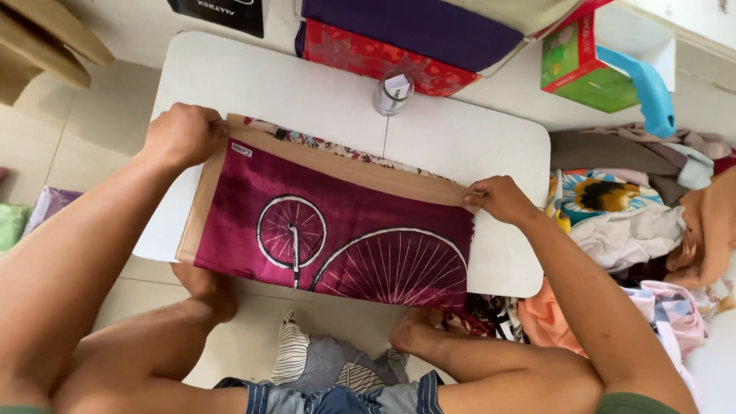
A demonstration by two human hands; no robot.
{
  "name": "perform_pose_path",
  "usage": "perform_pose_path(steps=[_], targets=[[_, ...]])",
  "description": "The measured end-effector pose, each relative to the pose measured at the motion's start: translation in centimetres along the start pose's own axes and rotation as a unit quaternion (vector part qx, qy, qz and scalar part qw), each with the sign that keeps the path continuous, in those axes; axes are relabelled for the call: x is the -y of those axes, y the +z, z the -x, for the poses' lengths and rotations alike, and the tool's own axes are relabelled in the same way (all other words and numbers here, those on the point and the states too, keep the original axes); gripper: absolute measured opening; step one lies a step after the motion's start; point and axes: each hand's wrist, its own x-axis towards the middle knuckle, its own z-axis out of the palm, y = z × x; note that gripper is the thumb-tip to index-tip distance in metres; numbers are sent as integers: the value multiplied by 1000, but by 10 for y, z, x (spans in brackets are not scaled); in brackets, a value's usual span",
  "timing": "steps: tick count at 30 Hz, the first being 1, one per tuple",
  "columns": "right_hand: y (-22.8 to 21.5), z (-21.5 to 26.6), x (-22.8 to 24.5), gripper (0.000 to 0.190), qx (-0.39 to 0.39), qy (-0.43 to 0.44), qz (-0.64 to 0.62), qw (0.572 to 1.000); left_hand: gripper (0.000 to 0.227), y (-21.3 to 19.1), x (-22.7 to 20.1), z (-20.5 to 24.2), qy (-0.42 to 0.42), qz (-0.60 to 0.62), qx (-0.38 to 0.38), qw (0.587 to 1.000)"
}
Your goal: The person is unfolding a hijab, folding it neatly on a small table, and then using a lint roller to clean the fabric.
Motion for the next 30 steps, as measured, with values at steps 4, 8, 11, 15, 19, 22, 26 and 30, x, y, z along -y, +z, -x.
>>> perform_pose_path(steps=[4, 8, 11, 15, 19, 22, 26, 30], targets=[[-5, 9, 23, 29, -16, -20, 66, 997, 30, 6, 0, -5, 42, -58, -31, 997], [-6, 19, 45, 67, -14, -64, 123, 990, 57, -41, -33, 22, 208, -49, -56, 975], [-5, 20, 44, 58, 10, -65, 151, 986, 64, -68, -63, 53, 258, -69, 43, 963], [9, -5, 4, 41, 18, -55, 99, 993, 44, -11, -38, 26, 279, -131, -4, 951], [3, -27, -13, 31, -84, -80, 106, 988, 46, -6, -39, 20, 255, -87, -1, 963], [4, -35, -9, 45, -181, -88, 128, 971, 55, -5, -44, 14, 232, -47, -23, 971], [1, -11, 23, 57, -345, -302, 172, 872, 44, -18, -53, 10, 323, -88, -121, 935], [23, 9, 39, 85, -199, -406, 146, 880, 49, 1, -50, 28, 430, -142, 17, 891]])
